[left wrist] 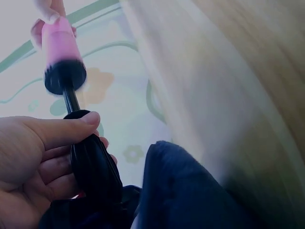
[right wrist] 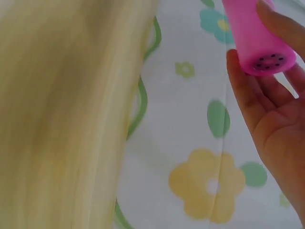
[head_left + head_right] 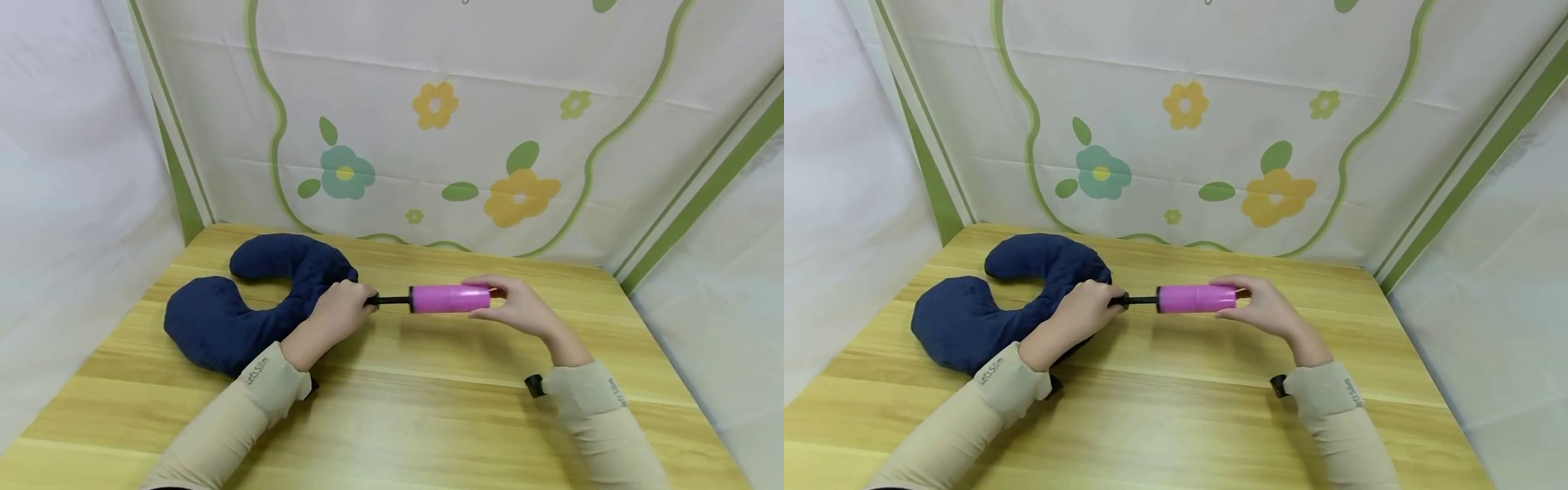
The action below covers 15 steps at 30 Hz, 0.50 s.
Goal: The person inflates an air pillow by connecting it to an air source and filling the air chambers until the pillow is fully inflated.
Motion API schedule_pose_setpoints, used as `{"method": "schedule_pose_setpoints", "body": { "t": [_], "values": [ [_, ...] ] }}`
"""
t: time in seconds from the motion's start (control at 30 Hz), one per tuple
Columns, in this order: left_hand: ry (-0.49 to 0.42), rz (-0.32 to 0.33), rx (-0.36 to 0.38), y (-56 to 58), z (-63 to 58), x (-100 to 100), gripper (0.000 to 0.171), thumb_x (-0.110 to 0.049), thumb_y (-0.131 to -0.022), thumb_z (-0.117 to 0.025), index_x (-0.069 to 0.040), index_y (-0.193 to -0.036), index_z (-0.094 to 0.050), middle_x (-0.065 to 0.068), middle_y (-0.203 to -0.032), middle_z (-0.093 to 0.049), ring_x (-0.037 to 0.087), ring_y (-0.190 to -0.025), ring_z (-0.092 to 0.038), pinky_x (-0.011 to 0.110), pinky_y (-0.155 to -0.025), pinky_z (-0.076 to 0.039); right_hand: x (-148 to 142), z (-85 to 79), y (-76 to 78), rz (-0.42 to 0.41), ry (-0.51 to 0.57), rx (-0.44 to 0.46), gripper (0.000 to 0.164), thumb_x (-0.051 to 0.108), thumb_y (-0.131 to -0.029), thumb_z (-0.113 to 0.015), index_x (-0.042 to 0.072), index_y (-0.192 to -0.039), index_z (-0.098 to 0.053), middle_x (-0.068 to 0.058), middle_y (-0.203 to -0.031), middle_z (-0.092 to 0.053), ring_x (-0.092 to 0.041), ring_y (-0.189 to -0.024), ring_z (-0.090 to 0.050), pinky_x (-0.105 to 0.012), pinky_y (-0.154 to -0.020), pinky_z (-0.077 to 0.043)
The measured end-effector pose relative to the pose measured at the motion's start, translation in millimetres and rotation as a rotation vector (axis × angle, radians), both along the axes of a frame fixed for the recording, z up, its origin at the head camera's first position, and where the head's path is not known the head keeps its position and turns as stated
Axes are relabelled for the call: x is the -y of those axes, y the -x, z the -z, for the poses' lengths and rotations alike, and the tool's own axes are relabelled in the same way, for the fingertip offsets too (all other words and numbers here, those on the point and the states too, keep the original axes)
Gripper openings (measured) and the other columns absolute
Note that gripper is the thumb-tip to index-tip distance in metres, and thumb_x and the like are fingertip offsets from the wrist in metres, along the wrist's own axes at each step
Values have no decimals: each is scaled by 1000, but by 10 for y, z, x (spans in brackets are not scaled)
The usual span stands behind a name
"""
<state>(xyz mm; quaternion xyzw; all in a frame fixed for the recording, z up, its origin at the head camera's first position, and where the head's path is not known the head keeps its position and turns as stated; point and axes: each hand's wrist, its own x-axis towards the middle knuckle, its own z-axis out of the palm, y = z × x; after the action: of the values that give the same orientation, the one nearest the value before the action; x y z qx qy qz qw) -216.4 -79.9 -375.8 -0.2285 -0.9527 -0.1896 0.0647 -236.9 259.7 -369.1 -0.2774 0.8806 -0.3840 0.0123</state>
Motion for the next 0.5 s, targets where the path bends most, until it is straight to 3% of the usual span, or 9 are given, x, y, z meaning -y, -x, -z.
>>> {"method": "schedule_pose_setpoints", "body": {
  "t": [0.1,0.2,0.4,0.5],
  "values": [
    [1,7,12,-7,3,30,16,-11,-94,-76,-9,-79,-71,-4,-66,-59,11,-52,-49,26,-52,-40,-209,-14,-14,27,-15,26,51,17,-86,-86,8,-133,-68,-13,-129,-66,-25,-105,-64,-40,-91,-54],
    [9,14,-5,-16,8,35,17,-11,-93,-77,-10,-77,-70,-3,-67,-61,11,-52,-49,27,-53,-42,-243,28,-35,14,-34,8,49,19,-86,-86,9,-130,-69,-9,-122,-68,-22,-100,-64,-35,-88,-54],
    [71,16,-126,-56,56,-40,22,-9,-86,-83,-11,-72,-67,3,-70,-67,16,-56,-54,34,-56,-49,198,215,-93,-106,-27,-34,47,20,-84,-88,5,-125,-69,-7,-112,-71,-17,-93,-66,-35,-82,-57],
    [61,8,-162,-74,82,-91,18,-6,-84,-84,-8,-74,-69,6,-73,-70,18,-57,-59,35,-56,-51,379,225,-128,-124,-27,-55,47,17,-83,-89,4,-123,-68,-5,-109,-71,-16,-91,-65,-35,-81,-57]
  ]
}}
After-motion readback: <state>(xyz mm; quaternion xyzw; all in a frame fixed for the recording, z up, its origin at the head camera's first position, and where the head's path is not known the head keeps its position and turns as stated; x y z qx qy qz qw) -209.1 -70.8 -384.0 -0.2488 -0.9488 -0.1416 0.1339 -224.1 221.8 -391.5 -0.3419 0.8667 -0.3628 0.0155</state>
